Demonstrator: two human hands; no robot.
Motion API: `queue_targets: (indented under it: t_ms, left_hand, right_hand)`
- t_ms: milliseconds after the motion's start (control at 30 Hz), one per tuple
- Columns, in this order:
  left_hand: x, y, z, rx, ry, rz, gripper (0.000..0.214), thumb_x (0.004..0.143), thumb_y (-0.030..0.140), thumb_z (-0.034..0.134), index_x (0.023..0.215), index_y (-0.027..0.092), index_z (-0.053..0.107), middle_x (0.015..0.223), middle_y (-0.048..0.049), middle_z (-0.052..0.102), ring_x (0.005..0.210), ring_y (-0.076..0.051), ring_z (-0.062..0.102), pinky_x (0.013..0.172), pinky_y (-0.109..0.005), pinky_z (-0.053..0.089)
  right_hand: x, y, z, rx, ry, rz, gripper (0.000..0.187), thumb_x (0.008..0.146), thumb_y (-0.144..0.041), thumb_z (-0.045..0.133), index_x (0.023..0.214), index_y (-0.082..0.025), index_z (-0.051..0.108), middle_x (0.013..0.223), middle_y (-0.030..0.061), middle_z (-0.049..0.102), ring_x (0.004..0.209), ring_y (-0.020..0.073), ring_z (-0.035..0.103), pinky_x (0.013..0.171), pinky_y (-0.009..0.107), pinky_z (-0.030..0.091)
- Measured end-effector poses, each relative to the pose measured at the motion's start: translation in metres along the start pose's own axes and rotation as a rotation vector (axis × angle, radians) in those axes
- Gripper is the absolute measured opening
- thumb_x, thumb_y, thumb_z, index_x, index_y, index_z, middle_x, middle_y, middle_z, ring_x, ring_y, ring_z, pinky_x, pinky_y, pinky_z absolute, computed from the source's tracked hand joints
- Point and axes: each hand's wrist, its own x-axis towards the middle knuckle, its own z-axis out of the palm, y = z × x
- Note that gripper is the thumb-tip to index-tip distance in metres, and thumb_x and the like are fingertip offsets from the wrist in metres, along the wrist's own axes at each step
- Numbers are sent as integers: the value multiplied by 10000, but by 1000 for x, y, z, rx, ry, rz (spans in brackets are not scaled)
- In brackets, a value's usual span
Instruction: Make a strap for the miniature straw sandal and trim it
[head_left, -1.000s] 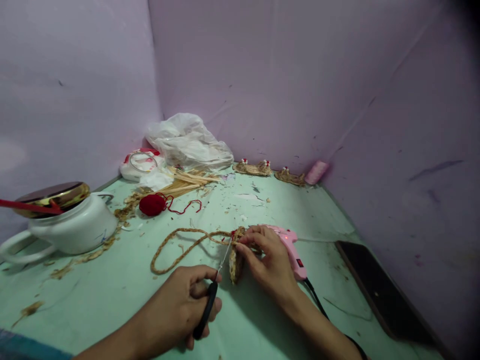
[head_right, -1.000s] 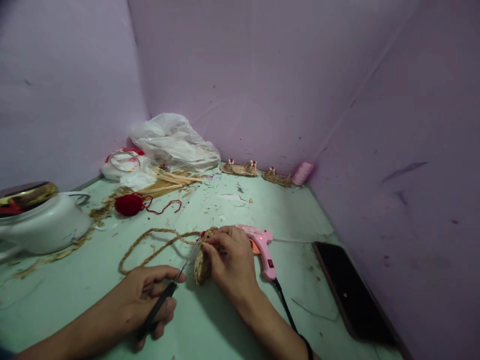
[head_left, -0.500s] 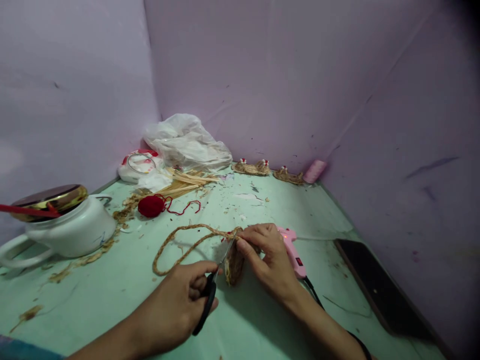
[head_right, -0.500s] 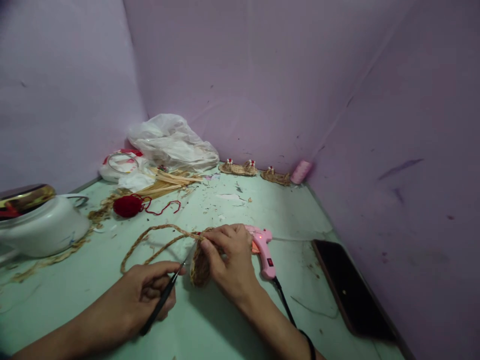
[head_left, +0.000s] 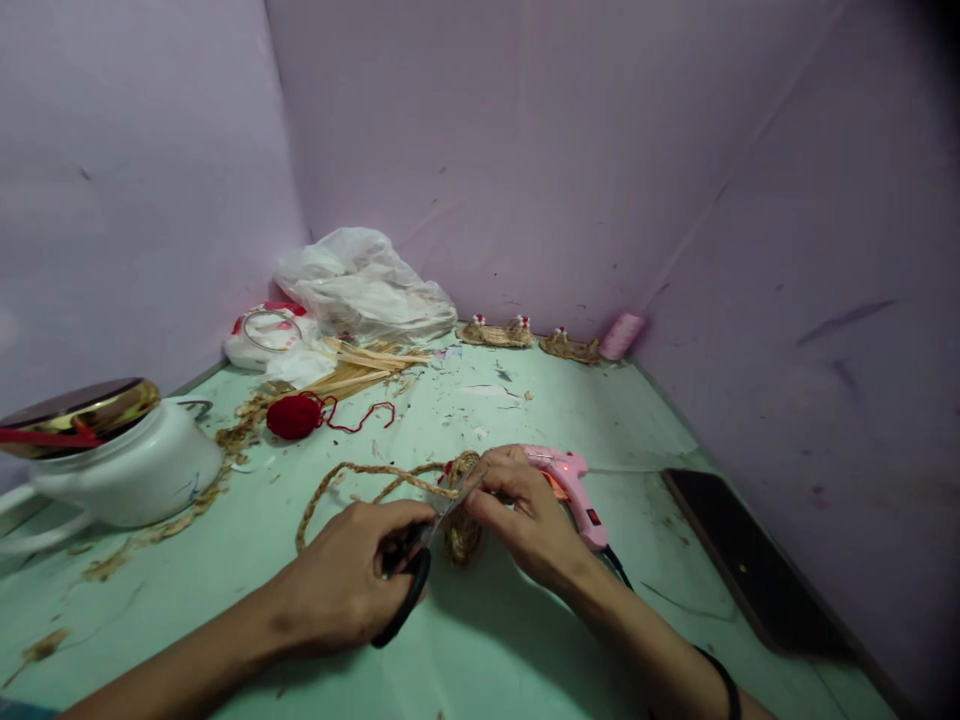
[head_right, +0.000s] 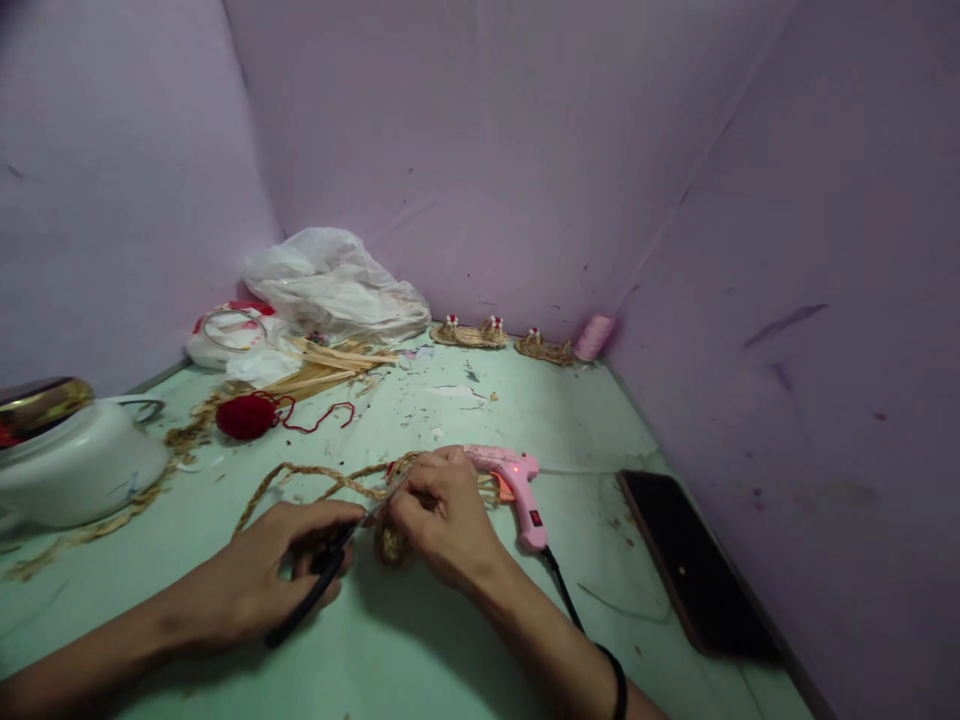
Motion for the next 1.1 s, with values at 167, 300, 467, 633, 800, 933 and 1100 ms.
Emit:
queue_targets:
  t_ms: [167, 300, 467, 633, 800, 933, 1100]
  left_hand:
    - [4, -2, 3, 4, 2, -4, 258, 650, 172, 449, 842, 153, 621, 663, 18, 543, 579, -99, 414, 528, -206, 323]
    - [2, -2, 4, -48, 7, -34, 266, 632, 176, 448, 829, 144, 623, 667, 8, 542, 575, -98, 403, 527, -212, 316]
    - [2, 0, 2, -127, -31, -54, 240, 616, 184, 452, 797, 150, 607, 655, 20, 519, 555, -90, 377, 497, -208, 284]
    - [0, 0, 1, -164, -44, -4, 176, 679, 210, 473, 774, 138, 602, 624, 30, 468, 571, -92, 358, 501, -204, 289]
    - [-2, -5, 2, -228, -109, 69, 171, 697, 124, 427, 765, 135, 582, 644, 33, 456, 589, -85, 361, 520, -190, 314]
    - [-4, -3, 0, -205, -133, 69, 117, 695, 114, 427, 720, 142, 538, 608, 48, 392, 557, -71, 315, 485, -182, 270]
    - [-1, 2, -4, -174, -106, 80, 85, 703, 147, 449, 622, 160, 431, 588, 55, 301, 554, -69, 263, 481, -188, 245]
  right_hand:
    - [0, 2, 0, -1, -8, 4, 257, 675, -107, 472, 491, -177, 636, 566, 15, 581, 656, 156, 497, 716, 310, 361]
    - [0, 3, 0, 8, 0, 10, 251, 673, -129, 479, 483, -180, 635, 560, 10, 577, 645, 156, 487, 705, 317, 353]
    - [0, 3, 0, 35, 29, 14, 232, 652, -139, 484, 489, -196, 639, 561, -1, 586, 651, 152, 491, 702, 309, 353]
    - [1, 5, 2, 29, 42, 30, 231, 644, -155, 483, 459, -200, 614, 511, -10, 536, 631, 147, 468, 675, 299, 342]
    - [0, 5, 2, 5, 41, 30, 264, 666, -188, 477, 426, -195, 588, 487, -5, 495, 621, 150, 442, 629, 287, 336]
    - [-1, 3, 1, 37, -2, 53, 267, 671, -175, 485, 457, -202, 642, 502, 5, 545, 642, 155, 467, 651, 292, 352]
    - [-3, -2, 2, 36, -53, 31, 293, 676, -137, 473, 481, -223, 673, 510, 3, 594, 670, 156, 492, 729, 319, 345]
